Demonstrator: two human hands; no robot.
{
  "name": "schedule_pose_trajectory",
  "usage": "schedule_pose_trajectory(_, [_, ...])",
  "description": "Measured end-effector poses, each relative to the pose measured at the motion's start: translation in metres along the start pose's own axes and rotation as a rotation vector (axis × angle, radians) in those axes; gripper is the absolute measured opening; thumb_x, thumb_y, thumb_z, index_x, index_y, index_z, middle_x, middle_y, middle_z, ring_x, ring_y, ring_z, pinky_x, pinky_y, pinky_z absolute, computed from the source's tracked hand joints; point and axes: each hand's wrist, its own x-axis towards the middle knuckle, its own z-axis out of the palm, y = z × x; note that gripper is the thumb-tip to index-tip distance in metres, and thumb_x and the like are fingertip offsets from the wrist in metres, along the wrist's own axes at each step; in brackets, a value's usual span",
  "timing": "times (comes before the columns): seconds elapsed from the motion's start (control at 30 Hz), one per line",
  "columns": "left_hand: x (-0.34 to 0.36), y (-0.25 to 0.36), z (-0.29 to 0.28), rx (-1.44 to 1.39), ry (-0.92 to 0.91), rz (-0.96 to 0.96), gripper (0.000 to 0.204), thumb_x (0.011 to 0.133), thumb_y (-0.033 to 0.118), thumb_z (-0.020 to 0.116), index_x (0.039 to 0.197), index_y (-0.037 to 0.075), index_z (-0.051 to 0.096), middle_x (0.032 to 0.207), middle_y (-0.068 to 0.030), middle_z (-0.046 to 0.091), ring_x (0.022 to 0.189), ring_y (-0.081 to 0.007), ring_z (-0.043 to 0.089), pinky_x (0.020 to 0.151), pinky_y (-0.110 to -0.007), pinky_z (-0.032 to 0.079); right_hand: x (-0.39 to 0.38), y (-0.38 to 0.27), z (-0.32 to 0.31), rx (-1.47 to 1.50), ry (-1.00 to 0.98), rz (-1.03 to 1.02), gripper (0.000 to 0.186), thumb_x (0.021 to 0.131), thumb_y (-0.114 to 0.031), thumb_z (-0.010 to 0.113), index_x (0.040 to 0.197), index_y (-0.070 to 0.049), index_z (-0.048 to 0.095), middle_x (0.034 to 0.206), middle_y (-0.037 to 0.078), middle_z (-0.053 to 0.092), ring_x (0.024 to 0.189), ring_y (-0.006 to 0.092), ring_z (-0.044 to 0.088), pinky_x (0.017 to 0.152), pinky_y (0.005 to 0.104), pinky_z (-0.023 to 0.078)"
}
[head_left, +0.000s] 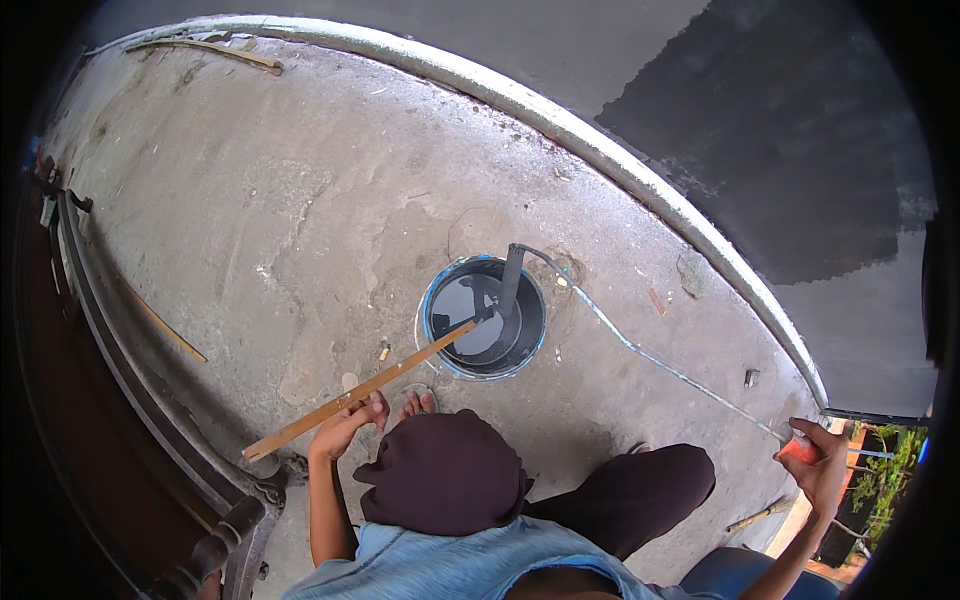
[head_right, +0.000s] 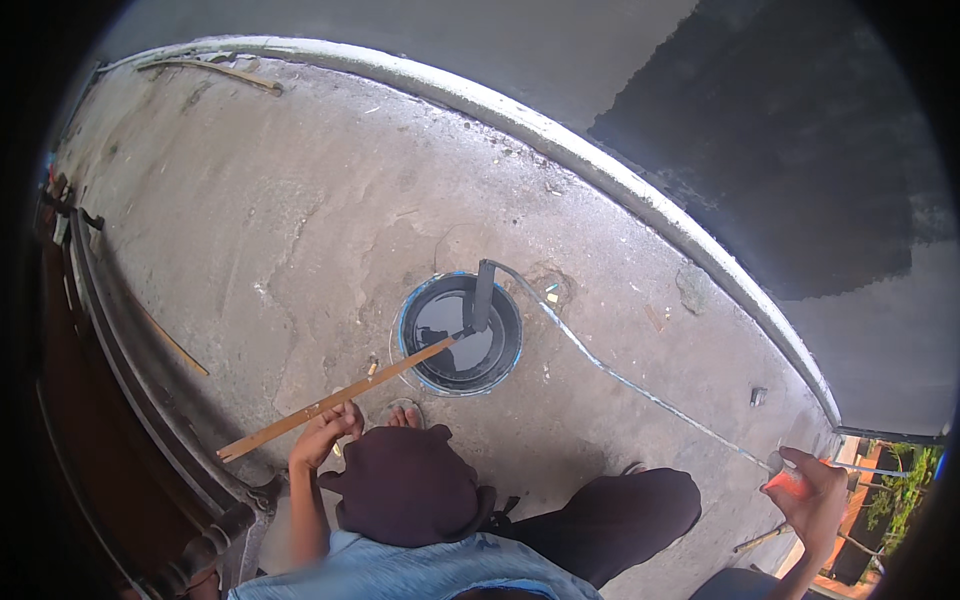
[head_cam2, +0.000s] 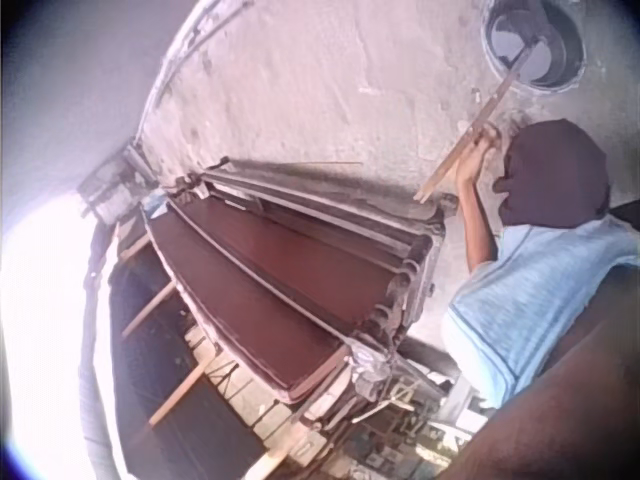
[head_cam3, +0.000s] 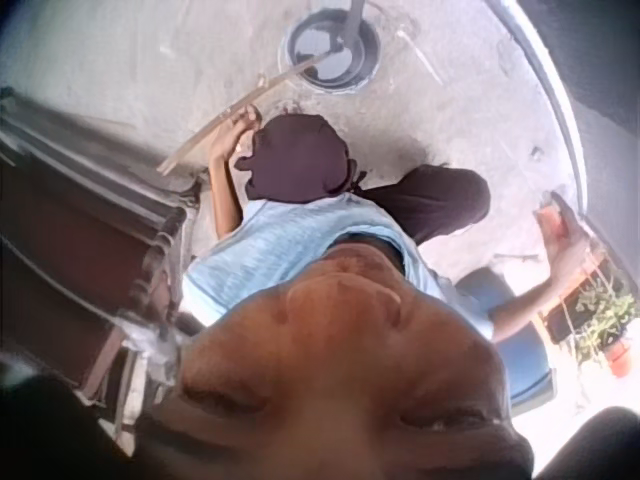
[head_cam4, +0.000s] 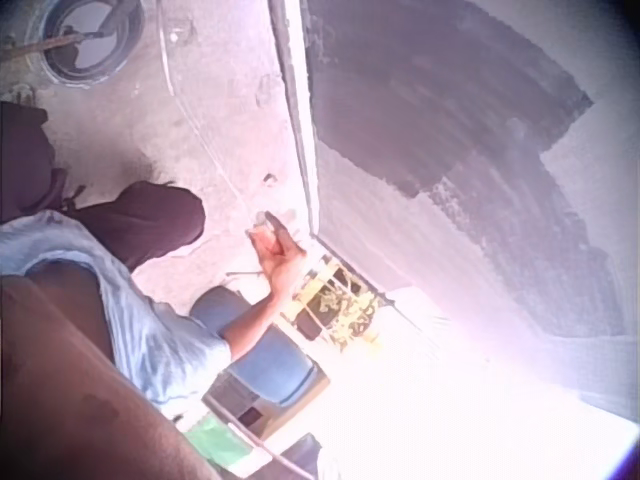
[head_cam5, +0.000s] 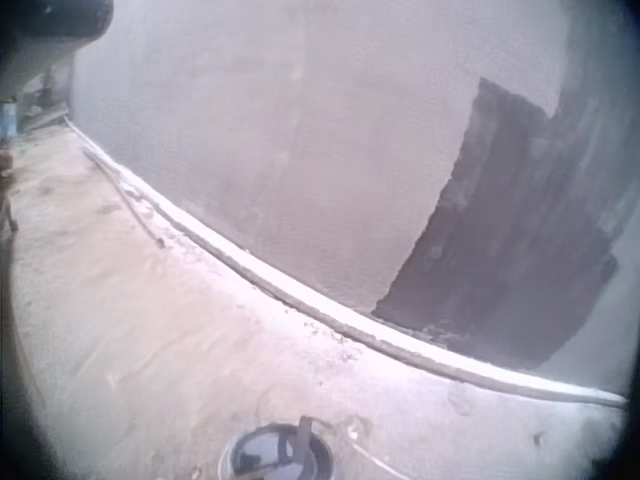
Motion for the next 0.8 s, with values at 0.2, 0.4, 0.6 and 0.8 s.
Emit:
schedule_pose_trajectory(0.2, [0.075,0.019,0.075,0.503,0.246,0.165,0.052,0.074,0.041,0.087,0.096,0.008,0.054,0.088,-0.0069,0.06,0.073,-0.0152,0.059,0.066,-0.032,0.052,0.015,-0.09,-0.031,-0.247,-0.002,-0.112,0.044,0.054,-0.016,0.089,0.096,-0.009,0.076,0.072,0.011,0.07,0.057,0.0249,0.065,0.056,0.0339,0.048])
schedule_pose_trajectory(0.4, [0.098,0.027,0.076,0.331,0.337,0.288,0.03,0.087,0.027,0.075,0.084,0.002,0.06,0.067,-0.0014,0.058,0.061,-0.0069,0.05,0.054,-0.025,0.04,0.04,-0.166,-0.039,-0.452,-0.06,-0.256,0.037,0.059,-0.017,0.088,0.094,-0.013,0.076,0.07,0.007,0.069,0.058,0.0246,0.063,0.059,0.0364,0.048])
schedule_pose_trajectory(0.6, [0.102,0.042,0.094,0.203,0.264,0.312,0.021,0.088,0.018,0.073,0.089,-0.001,0.065,0.073,-0.0032,0.063,0.065,-0.0064,0.054,0.056,-0.024,0.042,0.069,-0.23,-0.023,-0.546,-0.179,-0.213,0.036,0.06,-0.02,0.088,0.092,-0.01,0.076,0.072,0.011,0.069,0.067,0.0301,0.065,0.069,0.0398,0.05])
schedule_pose_trajectory(0.8, [0.107,0.048,0.108,0.078,0.148,0.331,0.022,0.088,0.008,0.071,0.105,-0.001,0.061,0.079,-0.0039,0.065,0.067,-0.0063,0.058,0.058,-0.024,0.045,0.091,-0.252,-0.015,-0.645,-0.237,-0.306,0.028,0.064,-0.024,0.086,0.085,-0.009,0.075,0.065,0.012,0.065,0.066,0.0311,0.063,0.067,0.0414,0.049])
